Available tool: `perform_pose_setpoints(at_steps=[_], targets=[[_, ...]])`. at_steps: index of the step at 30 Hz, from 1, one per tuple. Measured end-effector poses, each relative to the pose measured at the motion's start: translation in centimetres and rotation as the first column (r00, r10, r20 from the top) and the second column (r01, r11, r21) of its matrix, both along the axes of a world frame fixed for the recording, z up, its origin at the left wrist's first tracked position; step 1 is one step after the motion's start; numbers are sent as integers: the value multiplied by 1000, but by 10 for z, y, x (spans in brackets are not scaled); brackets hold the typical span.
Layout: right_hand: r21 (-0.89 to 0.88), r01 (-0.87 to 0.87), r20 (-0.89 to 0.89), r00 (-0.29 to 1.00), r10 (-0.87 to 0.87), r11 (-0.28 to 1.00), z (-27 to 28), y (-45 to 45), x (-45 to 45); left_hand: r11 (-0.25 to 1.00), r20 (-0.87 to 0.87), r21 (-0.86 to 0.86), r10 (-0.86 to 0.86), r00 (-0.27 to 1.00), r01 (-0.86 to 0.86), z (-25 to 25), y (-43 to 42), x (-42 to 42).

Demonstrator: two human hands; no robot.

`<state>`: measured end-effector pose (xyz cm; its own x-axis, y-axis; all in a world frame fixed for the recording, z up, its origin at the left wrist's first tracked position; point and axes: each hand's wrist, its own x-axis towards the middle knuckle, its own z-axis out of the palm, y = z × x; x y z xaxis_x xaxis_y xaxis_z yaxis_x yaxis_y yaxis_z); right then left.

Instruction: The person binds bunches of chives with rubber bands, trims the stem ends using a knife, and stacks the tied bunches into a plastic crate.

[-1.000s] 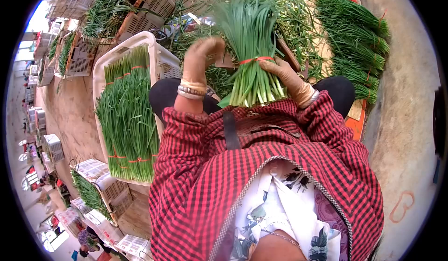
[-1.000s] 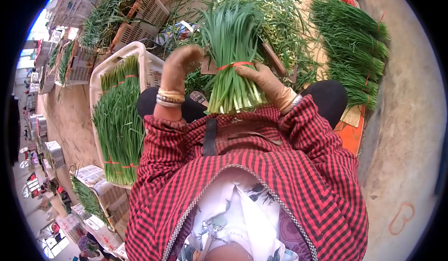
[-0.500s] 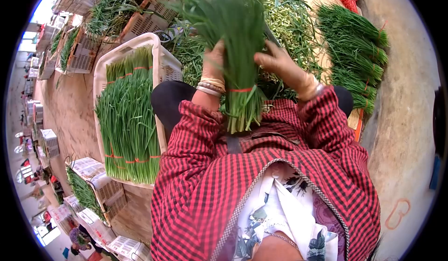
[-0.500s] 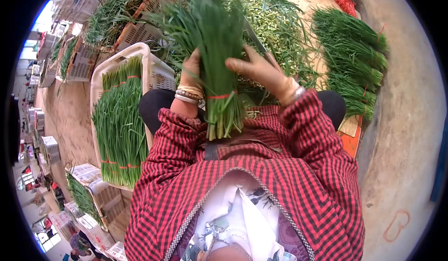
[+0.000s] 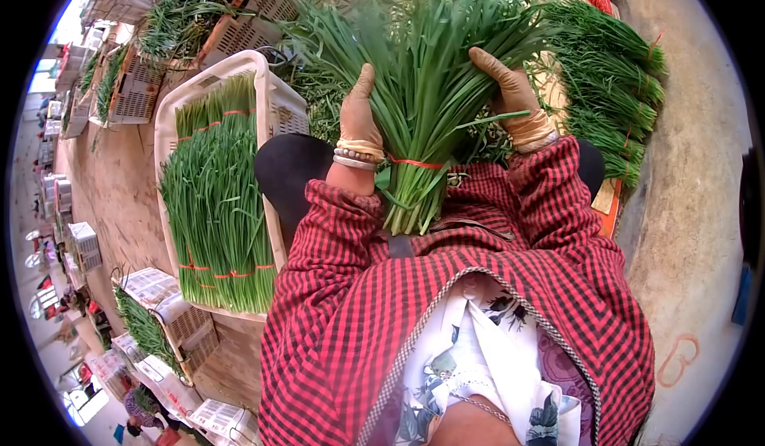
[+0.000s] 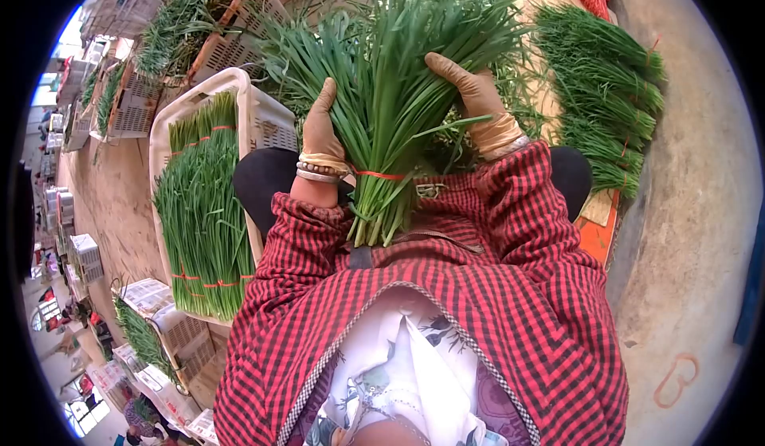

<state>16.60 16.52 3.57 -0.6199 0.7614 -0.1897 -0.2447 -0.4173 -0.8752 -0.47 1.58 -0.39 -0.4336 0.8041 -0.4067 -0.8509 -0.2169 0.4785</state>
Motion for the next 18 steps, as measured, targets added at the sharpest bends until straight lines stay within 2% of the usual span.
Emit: perform_pose_setpoints(at_steps=[1, 3, 5, 6, 7, 9, 11, 13, 14, 15, 18], targets=[[-34, -27, -13, 1000, 27, 999, 2, 1, 2, 1000, -1, 1, 0, 1000, 0, 6, 0, 3], [-2, -48, 45, 998, 48, 999, 5, 0, -1, 994, 28, 10, -109, 994, 108, 15, -1, 6], [69, -184, 123, 977, 175, 980, 21, -8, -9, 992, -4, 26, -123, 992, 123, 20, -2, 13], [199, -224, 120, 972, 203, 954, 24, -9, -16, 992, -234, 54, -95, 968, 111, 30, -3, 20], [198, -223, 119, 972, 202, 955, 28, -11, -20, 991, -448, 82, -58, 892, 105, 36, -4, 26], [238, -336, 218, 933, 287, 911, 38, -16, -27, 988, -514, 87, -62, 856, 124, 33, -4, 29], [271, -322, 197, 941, 276, 907, 33, -18, -31, 988, -603, -55, -149, 784, 146, 30, 0, 26], [225, -196, 174, 972, 159, 954, 27, -19, -28, 989, -544, -28, -137, 828, 145, 32, -1, 19], [225, -115, 147, 986, 83, 968, 19, -16, -25, 989, -416, -28, -145, 898, 146, 32, -4, 15], [225, -118, 150, 985, 86, 967, 8, -11, -19, 989, -277, -27, -149, 949, 148, 32, -7, 11], [35, 23, 229, 973, -31, 999, -14, 3, 3, 993, -182, 1, -113, 977, 115, 14, -10, 1]])
